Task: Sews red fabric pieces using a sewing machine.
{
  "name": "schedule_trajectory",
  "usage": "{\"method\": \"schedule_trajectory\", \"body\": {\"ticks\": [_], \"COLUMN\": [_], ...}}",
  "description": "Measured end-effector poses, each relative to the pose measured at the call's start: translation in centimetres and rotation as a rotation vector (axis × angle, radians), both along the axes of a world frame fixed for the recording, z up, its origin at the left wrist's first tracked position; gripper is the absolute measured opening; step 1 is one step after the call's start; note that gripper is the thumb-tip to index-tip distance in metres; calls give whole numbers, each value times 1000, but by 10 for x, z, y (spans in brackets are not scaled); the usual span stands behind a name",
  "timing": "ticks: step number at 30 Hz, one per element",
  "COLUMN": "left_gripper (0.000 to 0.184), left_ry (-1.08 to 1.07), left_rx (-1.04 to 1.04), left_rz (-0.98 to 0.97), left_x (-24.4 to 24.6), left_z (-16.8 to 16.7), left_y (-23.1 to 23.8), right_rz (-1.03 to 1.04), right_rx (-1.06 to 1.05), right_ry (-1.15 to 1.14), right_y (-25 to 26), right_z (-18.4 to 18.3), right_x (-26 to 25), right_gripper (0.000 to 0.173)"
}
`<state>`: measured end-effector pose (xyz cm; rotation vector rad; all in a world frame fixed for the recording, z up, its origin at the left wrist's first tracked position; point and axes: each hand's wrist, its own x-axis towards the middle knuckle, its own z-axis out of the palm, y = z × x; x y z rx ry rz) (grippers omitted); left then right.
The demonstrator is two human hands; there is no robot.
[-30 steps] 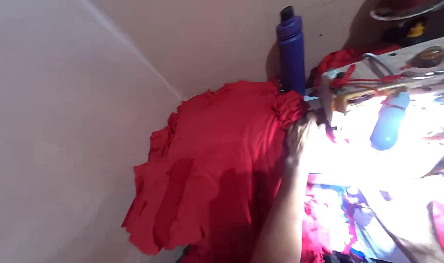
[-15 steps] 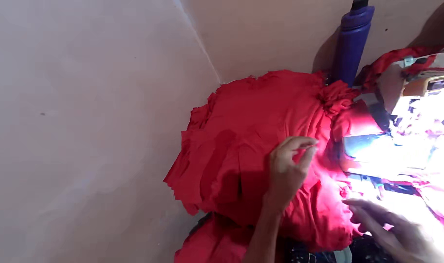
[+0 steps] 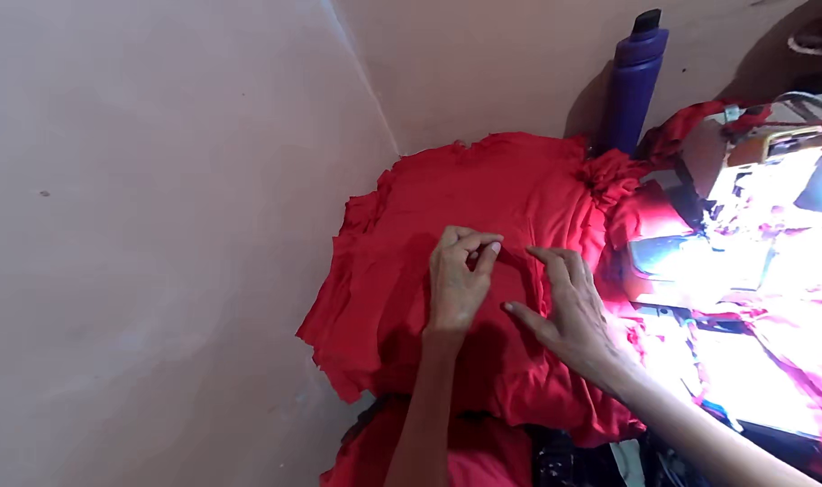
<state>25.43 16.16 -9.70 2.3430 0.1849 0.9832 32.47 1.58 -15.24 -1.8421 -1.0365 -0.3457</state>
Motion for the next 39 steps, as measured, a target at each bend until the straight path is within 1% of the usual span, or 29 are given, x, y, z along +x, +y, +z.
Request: {"method": "schedule_trajectory", "body": {"ticks": [1,2,3,4,5,7,9,12,14,15,17,19,21,22,24,26,29,32,33,34,37,39], "left_gripper": [15,15,16,16,17,17,17,15,16,16,17,17,21,24,28,17,18,18,19,22,31,34], "left_ry": [-39,-84,-140,-200,-251,-325,-362,-348,-310,-311,-317,-335,-311,-307,-284,-307,-235,-248,-277,-307,-420,-455], "left_rx": [43,92,130,162,180,175,130,-58,-226,-318,-518,-698,-776,-758,-608,-438,-258,-162,-149,-179,-389,-447], "left_rz": [5,15,17,16,12,29,59,28,-24,-55,-117,-89,13,70,166,189,252,356,366,367,369,257], "left_x": [-8,-16,-24,-31,-37,-47,-51,-43,-31,-24,-12,-2,-3,-5,-14,-18,-24,-32,-36,-40,-49,-51], "left_z": [7,15,23,31,38,51,57,53,43,36,22,10,-4,-12,-27,-34,-32,-36,-41,-45,-45,-37], "left_y": [-4,-8,-12,-14,-14,-12,-5,12,22,26,30,24,17,15,13,8,-7,-13,-7,-2,3,-7], "right_rz": [2,18,59,112,170,297,388,400,329,308,295,281,305,330,375,412,468,496,506,523,625,664], "right_rx": [7,10,11,16,12,-4,24,223,391,465,537,465,331,247,67,-4,23,166,212,246,259,259], "right_ry": [-19,-39,-48,-63,-85,-106,-61,111,218,226,120,-58,-215,-275,-365,-394,-318,-194,-164,-131,-36,13], "right_y": [4,6,6,4,0,-16,-37,-68,-83,-88,-91,-89,-81,-78,-75,-70,-58,-45,-42,-40,-36,-34], "right_z": [0,-2,-5,-9,-14,-24,-31,-27,-12,-4,6,3,-13,-21,-31,-33,-23,-12,-10,-9,-10,-8], "right_x": [1,0,-2,-6,-12,-24,-34,-37,-33,-30,-26,-30,-39,-43,-48,-47,-38,-38,-40,-43,-47,-47], "right_gripper": [72,69,58,40,27,28,29,23,11,9,9,14,25,27,29,28,27,25,24,23,21,19]}}
